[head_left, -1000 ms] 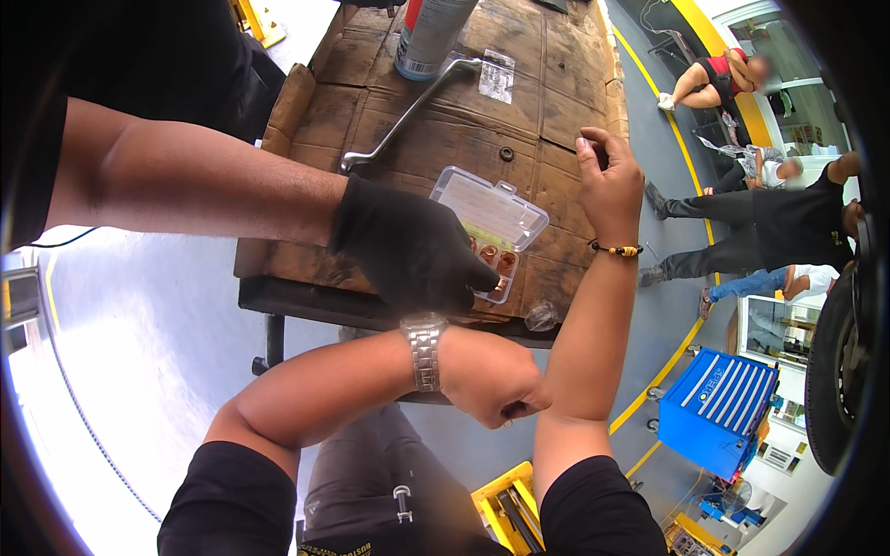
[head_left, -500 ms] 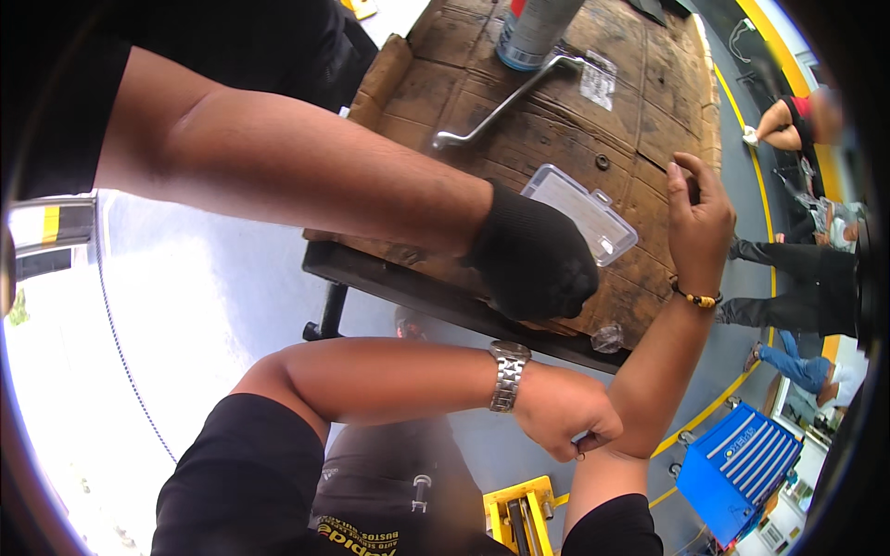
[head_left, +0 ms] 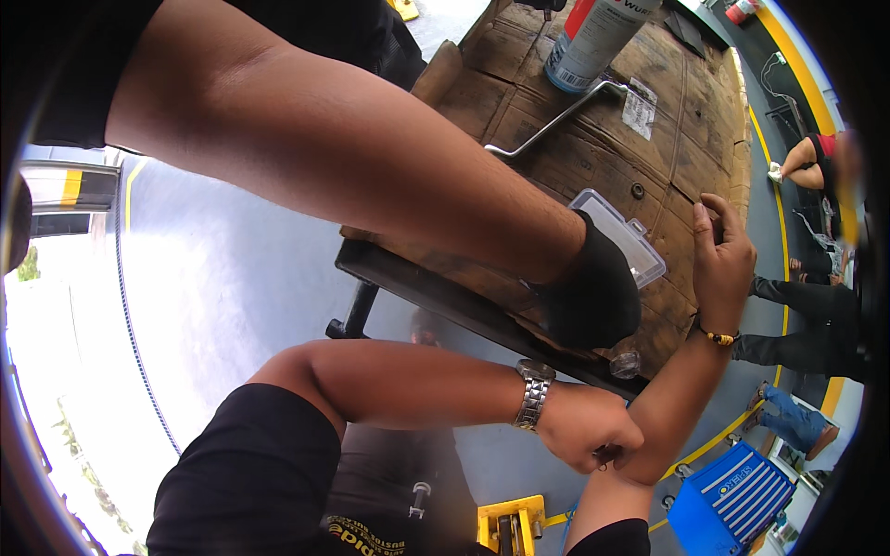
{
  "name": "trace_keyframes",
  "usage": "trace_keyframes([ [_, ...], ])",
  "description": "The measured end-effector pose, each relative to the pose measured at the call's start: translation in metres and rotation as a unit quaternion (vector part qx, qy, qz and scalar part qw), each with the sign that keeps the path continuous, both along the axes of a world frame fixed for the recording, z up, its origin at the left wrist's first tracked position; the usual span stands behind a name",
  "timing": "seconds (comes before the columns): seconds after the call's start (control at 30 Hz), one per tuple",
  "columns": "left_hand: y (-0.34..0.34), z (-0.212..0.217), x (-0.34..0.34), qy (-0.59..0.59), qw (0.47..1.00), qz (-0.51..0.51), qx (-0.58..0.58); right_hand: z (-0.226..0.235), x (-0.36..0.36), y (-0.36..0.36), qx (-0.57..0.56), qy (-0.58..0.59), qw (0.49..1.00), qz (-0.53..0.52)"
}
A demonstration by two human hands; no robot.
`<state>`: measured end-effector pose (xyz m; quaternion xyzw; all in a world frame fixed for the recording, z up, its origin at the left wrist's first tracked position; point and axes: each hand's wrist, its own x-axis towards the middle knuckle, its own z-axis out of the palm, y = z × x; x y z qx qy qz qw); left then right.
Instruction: The person moves a tool cart to a work area, opens a small parts box, and selects copper washers and a bolt. They assemble the washer onto the bolt and hand it to a coworker who installs it under a lifted vehicle.
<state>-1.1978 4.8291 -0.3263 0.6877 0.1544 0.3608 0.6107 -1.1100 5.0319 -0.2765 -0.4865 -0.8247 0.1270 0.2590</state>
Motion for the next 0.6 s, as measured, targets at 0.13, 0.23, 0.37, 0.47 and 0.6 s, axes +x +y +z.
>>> trace_keyframes([
  [0.13, 0.001, 0.001, -0.004, -0.034, 0.999, 0.017, -0.010, 0.002, -0.008, -0.002, -0.025, -0.008, 0.999, 0.019],
  [0.23, 0.006, 0.006, -0.009, -0.071, 0.996, -0.001, -0.047, 0.001, -0.008, -0.005, -0.046, -0.011, 0.998, 0.037],
  [0.37, 0.009, 0.016, -0.019, -0.089, 0.988, -0.015, -0.121, 0.003, -0.008, -0.005, -0.051, -0.014, 0.998, 0.043],
  [0.47, 0.008, 0.016, -0.021, -0.115, 0.979, 0.003, -0.170, 0.000, -0.008, -0.004, -0.044, -0.011, 0.998, 0.051],
  [0.6, 0.011, 0.022, -0.023, -0.142, 0.961, 0.011, -0.238, 0.000, -0.006, -0.004, -0.061, -0.017, 0.997, 0.054],
])
